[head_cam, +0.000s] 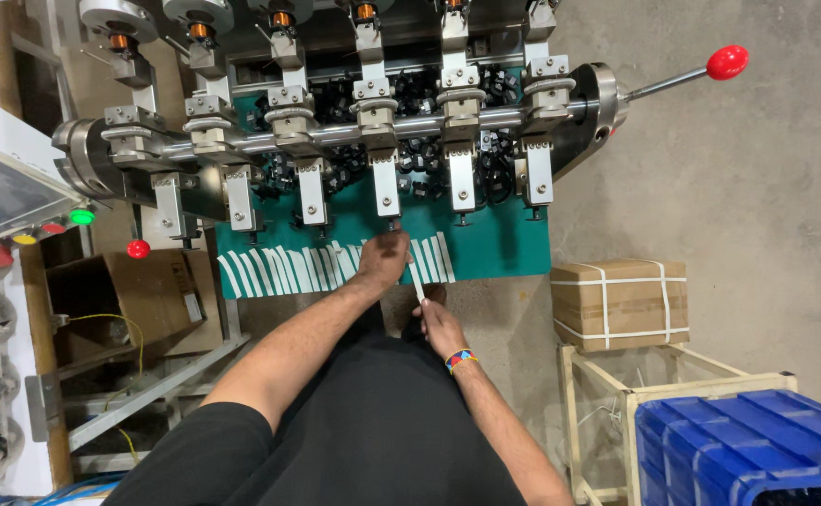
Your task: The person uses pliers to remove small black components from a multi-head machine, then manually assembles them with white strips and copper-colored pieces. The assembled units are placed on a green tray beneath the machine.
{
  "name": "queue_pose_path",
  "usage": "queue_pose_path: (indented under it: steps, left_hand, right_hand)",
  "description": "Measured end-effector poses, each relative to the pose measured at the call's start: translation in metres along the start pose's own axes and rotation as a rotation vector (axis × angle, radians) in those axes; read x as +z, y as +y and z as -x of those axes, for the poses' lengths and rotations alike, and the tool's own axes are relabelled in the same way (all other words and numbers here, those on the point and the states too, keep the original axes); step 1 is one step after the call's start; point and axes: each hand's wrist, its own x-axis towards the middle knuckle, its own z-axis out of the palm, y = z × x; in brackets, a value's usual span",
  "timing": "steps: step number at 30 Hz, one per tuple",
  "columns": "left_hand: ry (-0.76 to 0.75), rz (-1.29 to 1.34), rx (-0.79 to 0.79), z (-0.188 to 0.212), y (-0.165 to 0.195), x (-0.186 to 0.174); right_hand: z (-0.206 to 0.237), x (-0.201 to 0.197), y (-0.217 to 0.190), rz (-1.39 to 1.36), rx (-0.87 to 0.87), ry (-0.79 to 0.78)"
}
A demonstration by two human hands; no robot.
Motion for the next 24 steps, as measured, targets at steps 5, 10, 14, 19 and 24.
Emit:
queue_pose_path:
  steps: [5,10,14,19,24]
  left_hand:
    - [0.037,0.563,-0.330,-0.005,0.015,-0.005]
    - [0.001,0.358,-0.321,-0.012,0.005,0.000]
    - [0.142,-0.256,0.186,-0.008,-0.009,0.000]
    - [0.060,-0.062,0.031,0.026,-0.029,-0.008]
    - [-0.343,0.183,-0.201,0.057,-0.040,0.004]
  right_hand:
    - [-0.013,0.003,-0.025,0.005,0.100,0.053]
    - [-0.024,0.009,-0.039,0.175,0.100,0.044]
    - [-0.036,0.010,-0.051,0.616,0.004,-0.083]
    - [-0.016,0.011,-0.032,0.650,-0.178,-0.010]
    - [0.009,0.011,-0.021,0.367,-0.289,-0.074]
